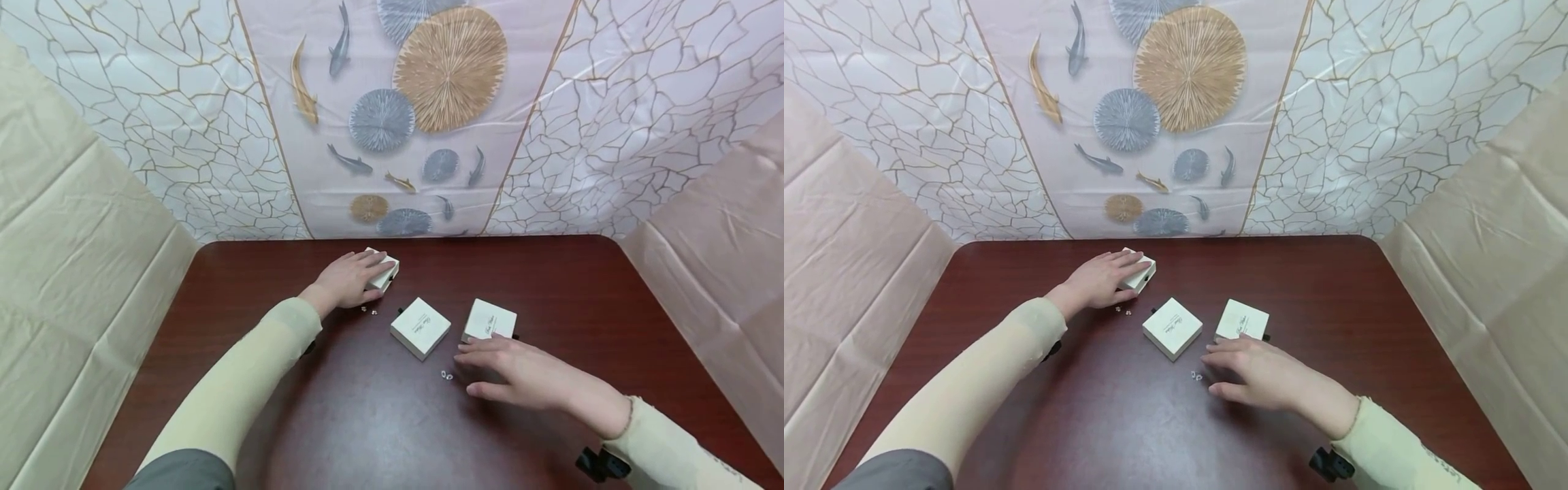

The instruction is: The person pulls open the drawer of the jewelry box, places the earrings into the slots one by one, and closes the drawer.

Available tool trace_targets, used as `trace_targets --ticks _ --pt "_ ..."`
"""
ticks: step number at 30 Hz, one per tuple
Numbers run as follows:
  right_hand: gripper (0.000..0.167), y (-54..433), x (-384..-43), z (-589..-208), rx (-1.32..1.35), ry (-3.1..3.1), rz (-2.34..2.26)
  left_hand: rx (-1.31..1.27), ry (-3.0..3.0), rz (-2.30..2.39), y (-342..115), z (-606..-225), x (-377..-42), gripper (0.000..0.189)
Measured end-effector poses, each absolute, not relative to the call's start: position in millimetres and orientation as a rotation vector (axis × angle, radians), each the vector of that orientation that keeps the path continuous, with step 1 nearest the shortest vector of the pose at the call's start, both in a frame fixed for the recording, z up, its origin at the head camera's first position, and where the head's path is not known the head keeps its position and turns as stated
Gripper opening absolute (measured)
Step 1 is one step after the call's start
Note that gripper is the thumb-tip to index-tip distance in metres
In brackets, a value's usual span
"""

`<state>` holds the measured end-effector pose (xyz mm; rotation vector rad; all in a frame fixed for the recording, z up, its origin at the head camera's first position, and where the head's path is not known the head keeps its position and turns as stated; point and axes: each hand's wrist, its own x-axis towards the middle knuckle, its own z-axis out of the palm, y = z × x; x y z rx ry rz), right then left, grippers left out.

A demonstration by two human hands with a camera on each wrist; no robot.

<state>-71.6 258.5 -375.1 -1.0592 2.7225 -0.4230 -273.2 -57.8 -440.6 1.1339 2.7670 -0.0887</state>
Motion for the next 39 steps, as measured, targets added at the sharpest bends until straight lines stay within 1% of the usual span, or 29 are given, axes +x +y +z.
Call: trace_targets --ticks 12,25,39 --pt "0.047 244.5 -83.6 -371.2 -1.097 2.71 -0.431 1.079 2.83 -0.063 -91.6 -439.6 -259.9 0.072" --pt "0.043 231.4 -105.5 -377.8 -1.196 2.692 -0.461 1.036 2.899 -0.008 -120.4 -441.5 -239.2 0.07" --pt "0.042 214.8 -122.0 -376.0 -1.196 2.665 -0.497 0.97 2.988 0.09 -158.1 -446.9 -201.3 0.068"
